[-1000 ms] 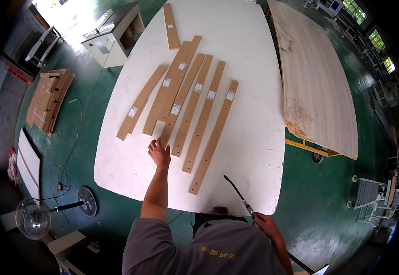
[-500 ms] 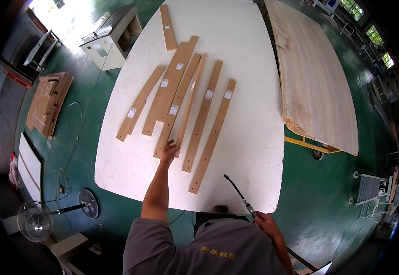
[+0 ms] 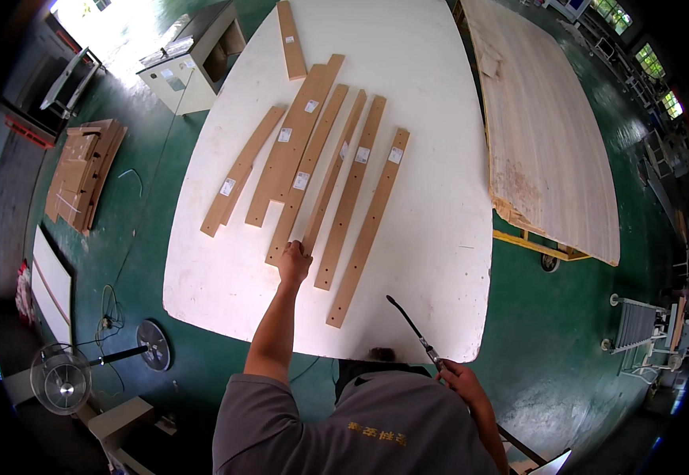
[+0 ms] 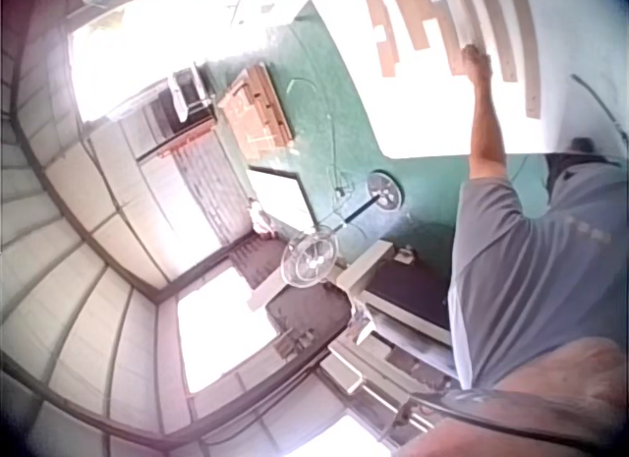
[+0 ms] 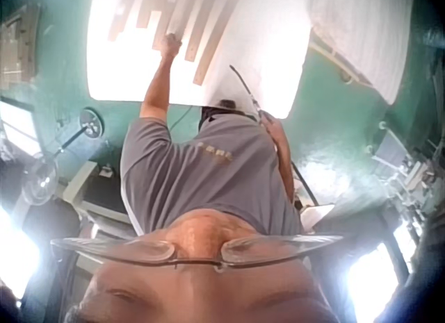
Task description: The person applies edge banding to wooden planks using a conveyor machine. They pick up planks from a table, place them on the machine's conveyor belt, and use a handheld air gun to assist the process. The person repeats this for several planks, moving between the table and the machine.
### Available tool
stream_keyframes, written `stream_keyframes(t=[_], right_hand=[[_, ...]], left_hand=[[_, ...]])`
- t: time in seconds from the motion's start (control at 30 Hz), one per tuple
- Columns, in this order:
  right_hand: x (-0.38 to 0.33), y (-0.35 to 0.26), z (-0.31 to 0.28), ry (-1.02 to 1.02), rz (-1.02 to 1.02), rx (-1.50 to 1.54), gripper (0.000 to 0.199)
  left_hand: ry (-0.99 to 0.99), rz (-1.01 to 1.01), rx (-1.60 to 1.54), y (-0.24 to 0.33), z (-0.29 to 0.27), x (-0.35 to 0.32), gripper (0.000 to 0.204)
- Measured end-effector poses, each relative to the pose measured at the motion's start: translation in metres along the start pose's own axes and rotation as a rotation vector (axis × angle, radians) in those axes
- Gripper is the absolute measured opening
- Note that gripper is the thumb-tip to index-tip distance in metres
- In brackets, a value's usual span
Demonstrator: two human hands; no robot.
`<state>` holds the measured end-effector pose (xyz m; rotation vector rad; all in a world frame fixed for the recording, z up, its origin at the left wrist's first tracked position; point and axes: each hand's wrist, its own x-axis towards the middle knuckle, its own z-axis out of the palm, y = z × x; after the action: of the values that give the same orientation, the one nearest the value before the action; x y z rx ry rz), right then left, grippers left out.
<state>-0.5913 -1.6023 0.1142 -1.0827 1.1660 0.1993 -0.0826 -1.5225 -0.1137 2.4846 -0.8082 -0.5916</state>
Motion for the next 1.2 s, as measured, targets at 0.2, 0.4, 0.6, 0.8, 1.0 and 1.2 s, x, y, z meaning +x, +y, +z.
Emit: stream_keyframes(t=[0.2, 0.4, 0.6, 0.8, 1.0, 1.2], right_hand=[[0.004, 0.001, -0.004, -0.017, 0.02, -0.002, 0.047], [0.006, 0.004, -0.006, -0.03, 0.006, -0.015, 0.045], [0.003, -0.003, -0.004, -0.009, -0.016, -0.033, 0.045], [0.004, -0.004, -0.005, -0.016, -0.001, -0.039, 0.043], [0.005, -0.006, -0.005, -0.025, 0.005, -0.059, 0.043], [0.003, 0.003, -0.013, 0.002, -0.044, -0.053, 0.042]], left_hand=[[0.151, 0.052, -0.127, 0.002, 0.007, -0.007, 0.047], [-0.42, -0.203, -1.013, 0.027, -0.015, -0.034, 0.038], [-0.63, -0.363, -1.177, 0.027, -0.002, -0.135, 0.047], [-0.623, -0.506, -0.964, 0.012, 0.028, -0.163, 0.048], [0.161, -0.069, 0.058, 0.021, -0.012, -0.095, 0.052], [0.177, -0.283, 0.195, -0.039, -0.03, -0.004, 0.071]])
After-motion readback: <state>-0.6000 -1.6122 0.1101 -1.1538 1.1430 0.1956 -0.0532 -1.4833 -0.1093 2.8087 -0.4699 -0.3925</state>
